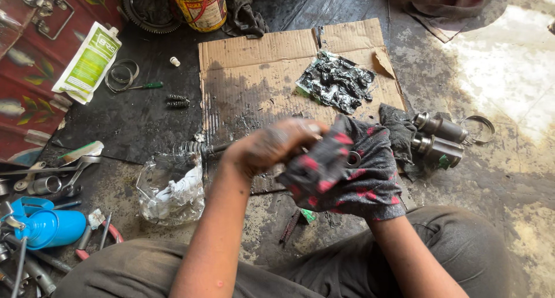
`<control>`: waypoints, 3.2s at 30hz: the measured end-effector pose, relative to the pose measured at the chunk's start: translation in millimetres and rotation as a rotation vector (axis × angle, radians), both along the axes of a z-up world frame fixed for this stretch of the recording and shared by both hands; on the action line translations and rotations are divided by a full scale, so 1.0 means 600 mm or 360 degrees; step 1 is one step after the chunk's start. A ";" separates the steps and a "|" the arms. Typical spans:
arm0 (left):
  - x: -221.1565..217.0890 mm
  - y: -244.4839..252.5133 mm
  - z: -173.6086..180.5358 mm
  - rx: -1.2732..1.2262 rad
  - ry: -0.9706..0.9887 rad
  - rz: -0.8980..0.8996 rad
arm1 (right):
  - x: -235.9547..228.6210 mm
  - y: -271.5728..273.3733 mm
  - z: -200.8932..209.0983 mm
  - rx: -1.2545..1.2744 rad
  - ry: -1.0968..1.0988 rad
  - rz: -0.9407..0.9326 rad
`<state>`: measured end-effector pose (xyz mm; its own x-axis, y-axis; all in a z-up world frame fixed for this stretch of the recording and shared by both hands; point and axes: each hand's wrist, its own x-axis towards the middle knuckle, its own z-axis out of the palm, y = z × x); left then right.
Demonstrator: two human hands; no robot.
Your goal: The person cleans and assembles a mechanical axle and joint by hand while sitting on the floor, using a cloth to wipe grease and handling small components.
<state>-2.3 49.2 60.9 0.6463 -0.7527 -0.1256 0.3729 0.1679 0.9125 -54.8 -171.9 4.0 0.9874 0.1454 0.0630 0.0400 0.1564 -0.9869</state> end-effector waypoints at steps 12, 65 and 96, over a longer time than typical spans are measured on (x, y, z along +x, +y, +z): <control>-0.040 -0.125 -0.035 0.1352 -0.1585 0.0618 | 0.001 -0.008 -0.007 -0.0459 -0.0355 0.0033; -0.038 -0.162 -0.089 0.1323 -0.1008 0.0644 | 0.040 -0.078 -0.021 -0.1924 -0.1308 -0.0115; 0.015 -0.107 -0.133 0.1947 -0.0952 0.0932 | 0.003 -0.035 0.075 -0.1383 -0.1001 -0.0398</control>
